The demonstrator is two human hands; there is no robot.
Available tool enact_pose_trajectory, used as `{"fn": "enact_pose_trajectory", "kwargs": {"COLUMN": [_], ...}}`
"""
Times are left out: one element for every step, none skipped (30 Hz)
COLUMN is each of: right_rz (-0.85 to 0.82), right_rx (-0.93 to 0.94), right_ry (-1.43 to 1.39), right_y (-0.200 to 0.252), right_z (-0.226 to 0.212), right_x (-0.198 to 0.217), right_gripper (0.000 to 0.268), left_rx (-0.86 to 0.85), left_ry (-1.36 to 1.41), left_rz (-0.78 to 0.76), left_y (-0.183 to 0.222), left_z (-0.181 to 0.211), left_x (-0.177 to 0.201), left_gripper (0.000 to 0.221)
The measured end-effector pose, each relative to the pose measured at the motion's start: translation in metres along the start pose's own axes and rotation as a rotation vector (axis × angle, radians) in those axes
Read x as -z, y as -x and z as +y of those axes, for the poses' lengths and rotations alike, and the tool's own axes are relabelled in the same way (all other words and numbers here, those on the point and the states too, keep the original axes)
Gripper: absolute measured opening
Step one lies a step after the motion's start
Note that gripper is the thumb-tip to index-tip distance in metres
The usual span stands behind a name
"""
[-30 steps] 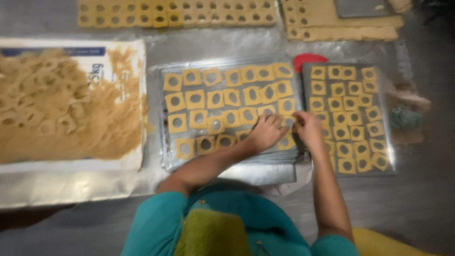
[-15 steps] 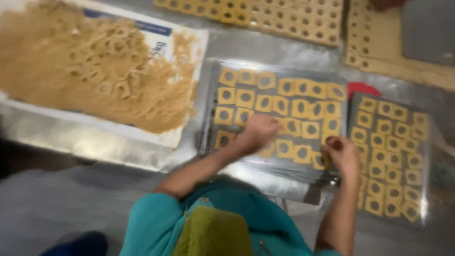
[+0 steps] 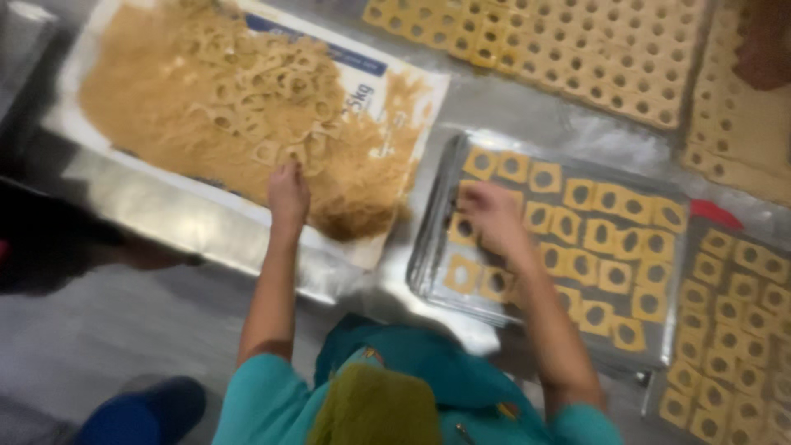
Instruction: The person repeatedly picks up square-shaped snacks from a large pile and arranges them in neat rows on metal trays. A second person is visible working alongside, performing a similar task.
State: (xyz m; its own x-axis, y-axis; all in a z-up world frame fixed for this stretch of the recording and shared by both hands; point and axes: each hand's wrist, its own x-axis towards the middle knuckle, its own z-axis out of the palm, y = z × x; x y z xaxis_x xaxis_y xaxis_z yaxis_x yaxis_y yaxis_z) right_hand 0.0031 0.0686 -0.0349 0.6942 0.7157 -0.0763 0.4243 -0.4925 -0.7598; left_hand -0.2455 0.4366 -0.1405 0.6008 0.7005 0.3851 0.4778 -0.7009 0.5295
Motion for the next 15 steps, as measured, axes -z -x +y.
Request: {"fn": "enact_pose_trajectory", "kwargs": {"right_rz": [-0.194,-0.273,-0.355,-0.435,-0.375,-0.315,-0.251,-0.325,-0.402,-0.479,-0.501,-0.523,-0.542,-0.561,-0.5], "right_rx": [0.148,0.277,0.265,0.254,0.242,0.229,0.223,0.211,0.197,0.183,0.027,-0.13,-0.157,-0.184,-0.039], "right_ry": [0.057,-0.006,0.105,0.216,0.24,0.265,0.293,0.311,0.329,0.347,0.351,0.355,0.368,0.382,0.412], "right_y": [-0.028,-0.043,-0.066,-0.084,-0.093,-0.101,-0.113,-0.123,-0.13,-0.138,-0.143,-0.15,-0.158,-0.165,-0.168], "right_z": [-0.017,-0.031,-0.044,-0.05,-0.048,-0.043,-0.039,-0.035,-0.03,-0.027,-0.02,-0.014,-0.01,-0.006,-0.002], "right_x": [-0.036,-0.072,-0.107,-0.132,-0.146,-0.157,-0.163,-0.167,-0.166,-0.166,-0.16,-0.15,-0.141,-0.132,-0.123], "right_gripper": [0.02,0.026,0.029,0.032,0.035,0.039,0.042,0.045,0.048,0.05,0.042,0.035,0.032,0.032,0.029], "left_rx": [-0.008,-0.03,-0.052,-0.075,-0.064,-0.052,-0.043,0.001,0.048,0.095,0.109,0.123,0.141,0.151,0.155], "left_ry": [-0.03,-0.054,-0.079,-0.103,-0.075,-0.047,-0.017,0.058,0.131,0.205,0.211,0.217,0.225,0.226,0.224], "left_rz": [0.01,-0.014,-0.036,-0.058,-0.068,-0.076,-0.077,-0.036,0.002,0.041,0.058,0.074,0.092,0.101,0.111], "left_y": [-0.002,-0.004,-0.007,-0.009,-0.009,-0.01,-0.016,-0.021,-0.022,-0.024,-0.023,-0.024,-0.022,-0.02,-0.019], "left_z": [-0.014,-0.026,-0.036,-0.045,-0.054,-0.06,-0.066,-0.069,-0.068,-0.067,-0.063,-0.061,-0.057,-0.049,-0.042], "left_x": [-0.004,-0.009,-0.014,-0.018,-0.021,-0.021,-0.02,-0.017,-0.012,-0.006,-0.001,0.006,0.011,0.012,0.013], "left_gripper": [0.019,0.02,0.021,0.021,0.018,0.015,0.012,0.011,0.01,0.011,0.012,0.013,0.014,0.014,0.014]}}
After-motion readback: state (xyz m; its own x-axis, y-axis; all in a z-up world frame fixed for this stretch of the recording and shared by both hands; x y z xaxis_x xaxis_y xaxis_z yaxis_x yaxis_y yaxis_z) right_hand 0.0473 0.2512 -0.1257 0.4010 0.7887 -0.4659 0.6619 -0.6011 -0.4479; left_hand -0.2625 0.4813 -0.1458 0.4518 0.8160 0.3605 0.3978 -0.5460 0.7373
